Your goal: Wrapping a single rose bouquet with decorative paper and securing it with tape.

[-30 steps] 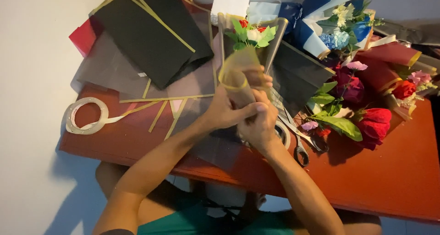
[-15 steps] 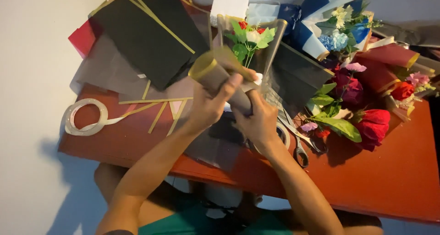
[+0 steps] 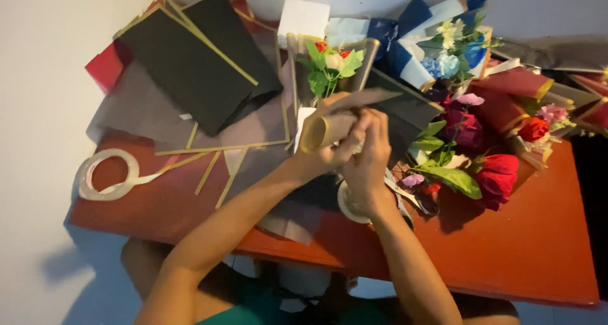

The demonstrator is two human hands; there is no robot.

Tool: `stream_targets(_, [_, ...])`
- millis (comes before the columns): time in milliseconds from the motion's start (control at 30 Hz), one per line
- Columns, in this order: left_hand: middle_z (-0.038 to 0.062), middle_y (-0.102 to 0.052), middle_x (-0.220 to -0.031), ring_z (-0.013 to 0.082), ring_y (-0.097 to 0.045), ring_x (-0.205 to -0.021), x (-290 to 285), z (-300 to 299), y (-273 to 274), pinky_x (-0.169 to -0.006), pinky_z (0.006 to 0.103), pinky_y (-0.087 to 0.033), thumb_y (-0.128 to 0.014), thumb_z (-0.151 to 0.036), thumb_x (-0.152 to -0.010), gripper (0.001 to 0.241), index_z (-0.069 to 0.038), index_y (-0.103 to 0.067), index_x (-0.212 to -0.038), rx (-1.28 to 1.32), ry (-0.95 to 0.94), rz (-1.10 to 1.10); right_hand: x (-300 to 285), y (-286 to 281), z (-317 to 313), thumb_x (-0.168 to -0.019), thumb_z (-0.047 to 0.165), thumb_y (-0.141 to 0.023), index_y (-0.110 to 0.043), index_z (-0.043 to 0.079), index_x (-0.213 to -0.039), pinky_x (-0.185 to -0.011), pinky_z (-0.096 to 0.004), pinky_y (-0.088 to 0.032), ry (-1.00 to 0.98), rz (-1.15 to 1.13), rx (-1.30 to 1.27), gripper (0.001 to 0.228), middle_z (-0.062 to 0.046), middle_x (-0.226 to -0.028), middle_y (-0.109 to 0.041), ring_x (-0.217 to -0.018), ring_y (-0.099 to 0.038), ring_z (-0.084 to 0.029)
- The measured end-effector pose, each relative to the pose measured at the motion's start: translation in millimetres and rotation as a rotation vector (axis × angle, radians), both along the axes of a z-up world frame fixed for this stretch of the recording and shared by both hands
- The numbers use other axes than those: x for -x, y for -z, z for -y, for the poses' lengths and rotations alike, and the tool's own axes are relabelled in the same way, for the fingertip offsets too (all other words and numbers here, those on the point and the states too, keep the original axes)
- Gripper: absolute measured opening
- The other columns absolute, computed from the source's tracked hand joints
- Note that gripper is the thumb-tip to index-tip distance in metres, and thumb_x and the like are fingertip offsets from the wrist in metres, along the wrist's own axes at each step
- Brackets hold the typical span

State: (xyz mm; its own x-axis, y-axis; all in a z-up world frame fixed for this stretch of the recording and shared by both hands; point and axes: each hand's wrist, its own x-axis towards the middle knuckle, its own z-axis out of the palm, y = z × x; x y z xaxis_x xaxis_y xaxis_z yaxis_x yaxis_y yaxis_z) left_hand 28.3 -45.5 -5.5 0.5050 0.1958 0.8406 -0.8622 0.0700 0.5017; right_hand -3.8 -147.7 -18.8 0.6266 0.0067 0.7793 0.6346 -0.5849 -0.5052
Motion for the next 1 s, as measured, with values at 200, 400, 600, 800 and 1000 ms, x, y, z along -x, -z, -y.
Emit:
stream_targets(200, [0.009, -0.075, -0.096, 0.0416, -0.067, -0.076, 17, -4, -4, -0.077, 0.0383, -0.062, -0.072, -0.013, -0.098, 0.029, -0.003, -0.064, -0.124, -0.085, 0.060, -0.262, -7, 16, -6, -0.100, 0.008, -0.064, -0.064, 0.000, -0.119, -0.078, -0.039, -0.057, -0.130, -0.087, -0.149, 0.020, -0.015, -0.104, -0.066, -0.094, -0.071, -0.038])
stream_targets(400, [0.011, -0.076, -0.082, 0.0282, -0.076, -0.079, 2, -19, 11, -0.071, 0.0320, -0.059, -0.071, -0.025, -0.096, 0.015, -0.011, -0.073, -0.093, -0.054, 0.220, -0.331, -4, 11, -6, -0.084, 0.000, -0.081, -0.069, 0.004, -0.103, -0.067, -0.034, -0.052, -0.024, 0.015, -0.058, 0.023, -0.007, -0.080, -0.059, -0.068, -0.060, -0.028])
stream_targets(600, [0.022, -0.074, -0.085, 0.0439, -0.069, -0.075, -22, -31, 19, -0.065, 0.0356, -0.060, -0.055, -0.014, -0.106, 0.020, -0.007, -0.070, -0.096, 0.005, 0.198, -0.396, -5, 2, -6, -0.087, 0.019, -0.086, -0.063, -0.002, -0.127, -0.083, -0.042, -0.048, -0.054, 0.073, -0.071, 0.051, -0.019, -0.111, -0.063, -0.096, -0.060, -0.036])
stream_targets(800, [0.012, -0.071, -0.071, 0.0250, -0.073, -0.062, -21, -47, 34, -0.049, 0.0341, -0.058, -0.069, -0.012, -0.097, 0.007, -0.010, -0.074, -0.093, -0.184, 0.304, -0.553, -3, -20, 5, -0.105, 0.027, -0.069, -0.040, 0.004, -0.150, -0.089, -0.041, -0.046, -0.196, -0.162, -0.315, 0.058, -0.018, -0.120, -0.055, -0.107, -0.059, -0.030])
stream_targets(1000, [0.019, -0.069, -0.067, 0.0297, -0.071, -0.050, -13, -41, -6, -0.036, 0.0349, -0.055, -0.065, -0.010, -0.097, 0.008, -0.006, -0.062, -0.104, -0.015, 0.239, -0.568, -3, -17, 4, -0.106, 0.013, -0.065, -0.070, 0.002, -0.093, -0.063, -0.026, -0.050, -0.247, -0.326, -0.512, 0.018, -0.010, -0.069, -0.068, -0.061, -0.062, -0.012])
